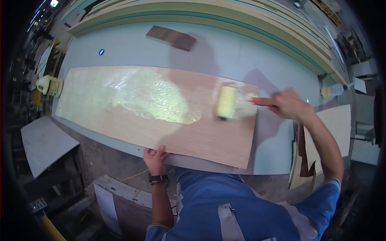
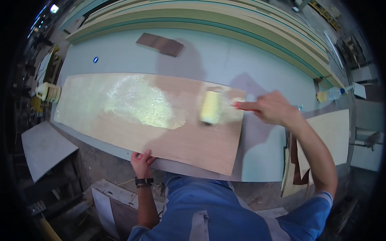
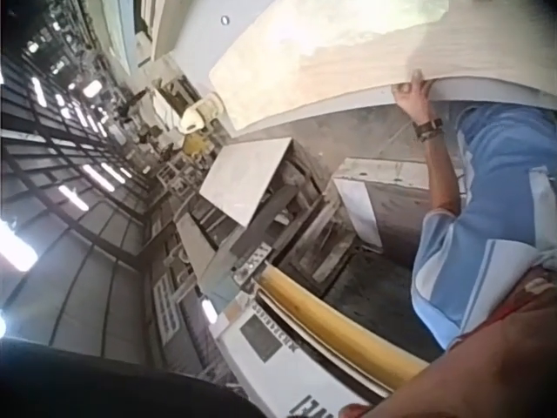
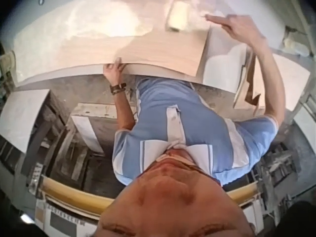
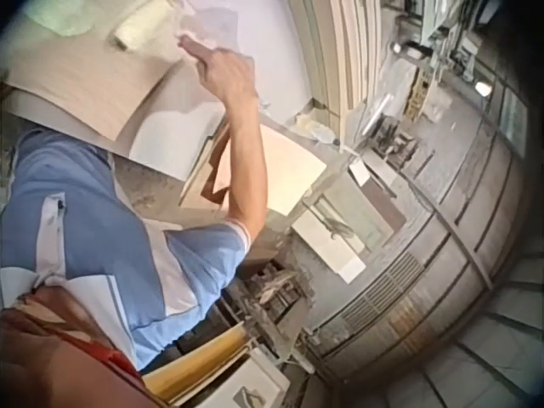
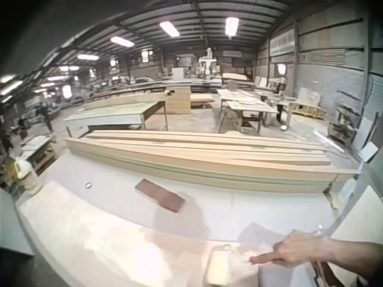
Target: Applying glue to a wooden board using a manual roller.
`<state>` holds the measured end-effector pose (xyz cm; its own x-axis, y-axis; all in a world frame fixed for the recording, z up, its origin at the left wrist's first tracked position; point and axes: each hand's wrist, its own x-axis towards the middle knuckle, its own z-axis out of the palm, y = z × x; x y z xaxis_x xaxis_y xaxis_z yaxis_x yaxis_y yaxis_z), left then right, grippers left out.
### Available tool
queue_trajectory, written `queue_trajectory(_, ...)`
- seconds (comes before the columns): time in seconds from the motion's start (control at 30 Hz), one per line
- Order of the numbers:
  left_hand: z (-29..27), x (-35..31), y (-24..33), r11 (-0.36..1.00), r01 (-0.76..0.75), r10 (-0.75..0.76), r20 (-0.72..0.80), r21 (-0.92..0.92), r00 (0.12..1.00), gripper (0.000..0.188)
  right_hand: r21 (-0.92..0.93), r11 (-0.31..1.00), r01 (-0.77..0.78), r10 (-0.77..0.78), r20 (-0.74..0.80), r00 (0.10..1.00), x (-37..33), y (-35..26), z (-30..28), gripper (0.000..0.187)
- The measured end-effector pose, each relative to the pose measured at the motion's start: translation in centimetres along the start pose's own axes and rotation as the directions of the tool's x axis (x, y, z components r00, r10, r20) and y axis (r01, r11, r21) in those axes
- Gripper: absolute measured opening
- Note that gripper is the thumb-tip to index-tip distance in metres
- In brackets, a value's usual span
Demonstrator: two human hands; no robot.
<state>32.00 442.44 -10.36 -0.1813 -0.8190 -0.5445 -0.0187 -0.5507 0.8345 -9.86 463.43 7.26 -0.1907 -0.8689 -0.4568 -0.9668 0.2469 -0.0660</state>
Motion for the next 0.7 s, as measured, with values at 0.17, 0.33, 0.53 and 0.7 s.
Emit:
queue_trajectory(0.17, 1.0, 0.1, -1.0, 0.999, -0.036, 0.037, -0.031, 0.024, 0.999, 0.047, 0.017, 0.997, 0.07, -0.07, -0.014, 0.997, 0.6, -3.4, 0.6, 0.06)
queue_trajectory(0.33, 0.6, -0.1, -0.8, 0.999, -0.05, 0.05, -0.042, -0.006, 0.998, 0.048, 0.064, 0.971, 0.23, -0.225, -0.074, 0.971, 14.9, -12.9, -1.7, 0.06)
queue_trajectory(0.53, 1.1, 0.7, -1.1, 0.999, -0.046, 0.045, -0.032, -0.015, 0.998, 0.049, -0.008, 0.922, 0.386, -0.378, -0.227, 0.898, 17.2, -13.9, -1.8, 0.059)
queue_trajectory(0.7, 0.5, 0.2, -1.6, 0.998, -0.06, 0.058, -0.062, -0.033, 0.996, 0.05, -0.108, 0.988, 0.11, -0.1, 0.096, 0.99, 0.8, -7.2, 0.8, 0.06)
